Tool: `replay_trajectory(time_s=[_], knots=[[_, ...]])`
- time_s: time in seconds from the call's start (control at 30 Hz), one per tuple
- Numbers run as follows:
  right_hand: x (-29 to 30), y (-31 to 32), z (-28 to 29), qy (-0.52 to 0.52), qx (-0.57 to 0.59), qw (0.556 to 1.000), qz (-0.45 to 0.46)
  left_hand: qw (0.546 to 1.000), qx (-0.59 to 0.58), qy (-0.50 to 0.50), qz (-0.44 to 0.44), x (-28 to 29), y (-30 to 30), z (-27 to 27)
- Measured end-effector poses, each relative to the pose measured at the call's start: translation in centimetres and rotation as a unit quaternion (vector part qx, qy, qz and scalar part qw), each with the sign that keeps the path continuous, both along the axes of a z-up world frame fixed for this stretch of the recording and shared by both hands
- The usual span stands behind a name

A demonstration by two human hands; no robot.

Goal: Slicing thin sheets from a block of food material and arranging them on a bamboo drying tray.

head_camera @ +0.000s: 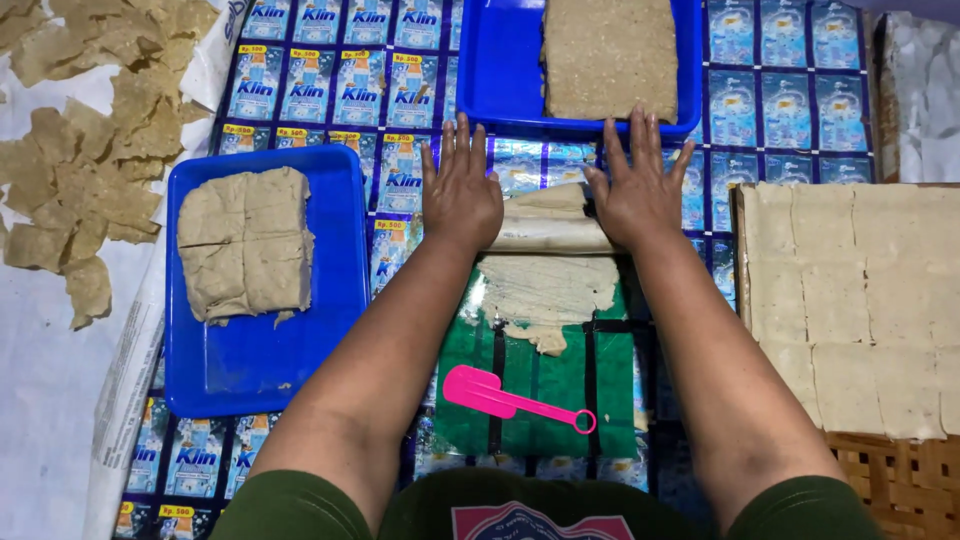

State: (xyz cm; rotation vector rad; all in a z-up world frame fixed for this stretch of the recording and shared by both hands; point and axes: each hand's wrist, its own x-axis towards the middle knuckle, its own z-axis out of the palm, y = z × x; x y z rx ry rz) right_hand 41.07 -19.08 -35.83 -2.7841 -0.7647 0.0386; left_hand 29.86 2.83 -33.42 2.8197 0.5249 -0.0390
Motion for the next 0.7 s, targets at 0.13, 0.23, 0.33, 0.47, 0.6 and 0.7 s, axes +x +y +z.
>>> replay_trajectory(time_s=[0.13,0.23,0.33,0.47,0.6,0.7], knots=[[-2.1,-1.1,0.3,0.052,-0.028,0.998,0.023,0.999,-0.018,-0.007,-0.036,-2.5,-0.7,-0.7],[-4.0,-2.1,-0.4,0.073,-0.046,0.996,0.021,0.998,-0.019,-0.027,-0.055,-4.7,-1.5,-1.4],[-6.1,-3.3,-0.8,0.062,-0.074,0.995,0.036,0.997,-0.03,-0.037,-0.065,-7.2,-2.3,-0.8],[-9.2,-4.4,-0.5,0.048,-0.078,0.995,0.037,0.995,-0.021,-0.053,-0.079,-10.0,-3.3,-0.2],[-11.7,-5.9,-2.0,-0.039,-0.029,0.997,0.065,0.993,-0.041,-0.061,-0.096,-12.8,-4.1,0.4],[-13.7,-7.1,-3.1,-0.09,-0.005,0.993,0.078,0.992,-0.04,-0.054,-0.105,-14.8,-4.8,-0.1]])
